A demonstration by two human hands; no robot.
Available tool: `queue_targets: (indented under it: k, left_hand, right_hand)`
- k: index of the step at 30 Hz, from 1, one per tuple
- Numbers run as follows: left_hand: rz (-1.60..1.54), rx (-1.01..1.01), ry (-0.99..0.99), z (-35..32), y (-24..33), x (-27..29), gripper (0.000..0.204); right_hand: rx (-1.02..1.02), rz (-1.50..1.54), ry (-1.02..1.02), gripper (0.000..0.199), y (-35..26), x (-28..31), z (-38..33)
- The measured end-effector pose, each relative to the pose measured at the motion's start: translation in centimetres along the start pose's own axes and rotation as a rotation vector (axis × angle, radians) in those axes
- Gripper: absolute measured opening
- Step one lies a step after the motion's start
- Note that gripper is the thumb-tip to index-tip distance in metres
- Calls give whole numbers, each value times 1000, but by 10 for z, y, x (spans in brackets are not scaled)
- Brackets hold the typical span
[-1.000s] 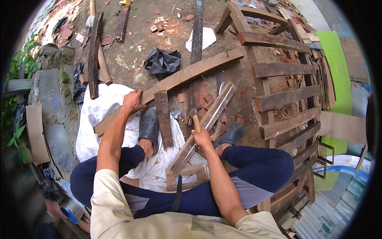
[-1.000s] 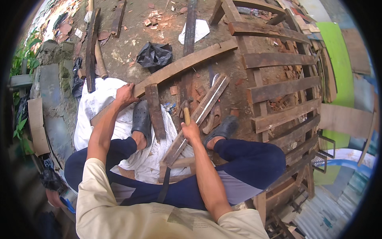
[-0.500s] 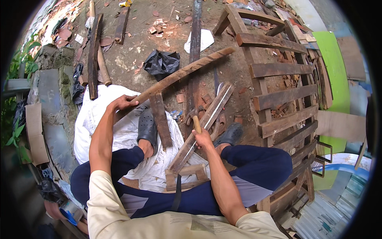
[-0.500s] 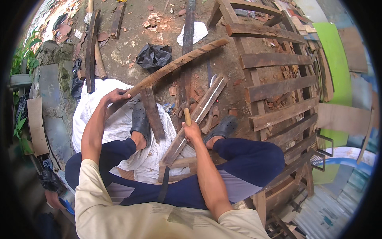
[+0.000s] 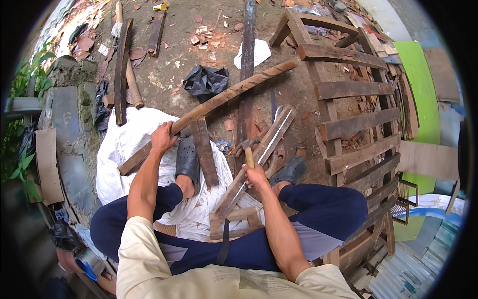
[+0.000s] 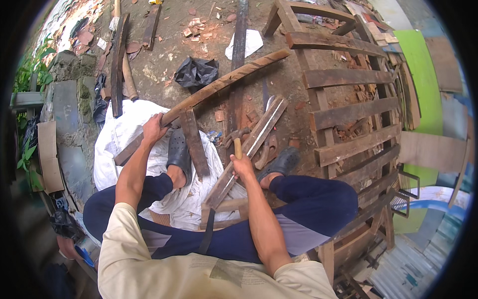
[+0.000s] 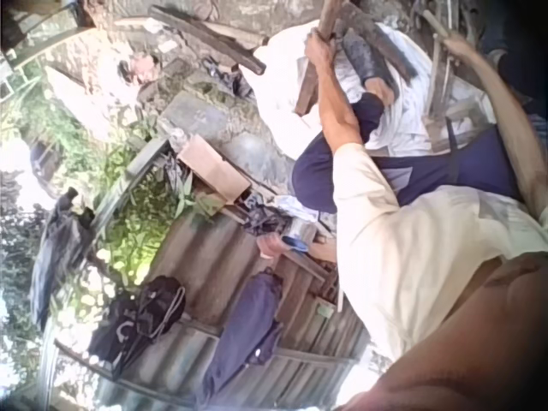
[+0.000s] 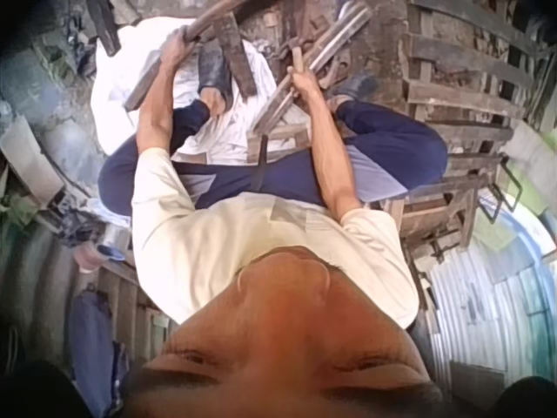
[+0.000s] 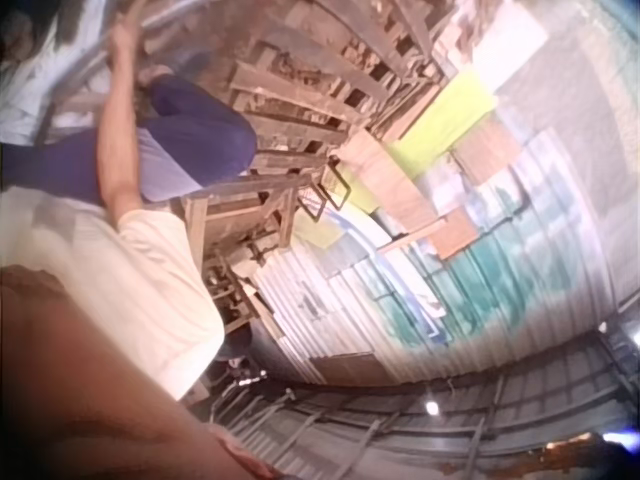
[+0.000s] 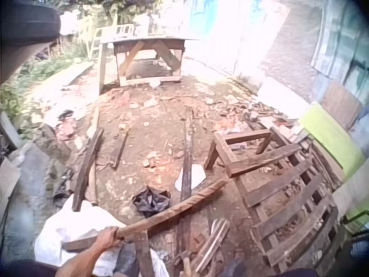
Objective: The person uses a hammer to pry apart and remove wooden slats from a wooden pallet. They repeatedly strike and lever the wood to separate the pieces, working on the pallet while sitting on the ground.
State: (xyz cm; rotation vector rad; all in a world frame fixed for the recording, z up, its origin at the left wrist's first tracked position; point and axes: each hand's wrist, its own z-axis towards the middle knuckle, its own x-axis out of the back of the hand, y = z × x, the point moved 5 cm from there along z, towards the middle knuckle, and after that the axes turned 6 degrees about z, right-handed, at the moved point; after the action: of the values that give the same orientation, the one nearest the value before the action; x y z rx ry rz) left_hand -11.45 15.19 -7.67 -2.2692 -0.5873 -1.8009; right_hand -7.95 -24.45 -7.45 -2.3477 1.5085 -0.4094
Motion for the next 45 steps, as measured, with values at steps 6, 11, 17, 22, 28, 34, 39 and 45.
queue_targets:
  k: [6, 11, 17, 22, 28, 34, 39, 45]
  left_hand:
    - [-71, -18, 7, -10, -1, 15, 46]
    - [-48, 6, -17, -3, -2, 9, 47]
    - [-1, 37, -47, 4, -4, -1, 52]
    - [11, 29, -24, 5, -8, -11, 52]
    - [-10, 44, -30, 7, -13, -22, 54]
    - [-26, 43, -31, 9, -15, -26, 54]
    - [-28, 60, -63, 11, -19, -31, 54]
    - [-43, 67, -80, 7, -25, -32, 56]
  right_hand:
    - [-15, 37, -8, 30, 0, 7, -3]
    - [-112, 209, -29, 24, 3, 9, -1]
    - [-237, 360, -176, 35, 11, 7, 24]
    - [-91, 120, -55, 43, -11, 1, 31]
    - [167, -822, 378, 52, -14, 17, 19]
    - [274, -582, 280, 56, -65, 13, 12]
    - [585, -229, 196, 54, -160, -11, 2]
    - [1180, 470, -179, 40, -274, -42, -42]
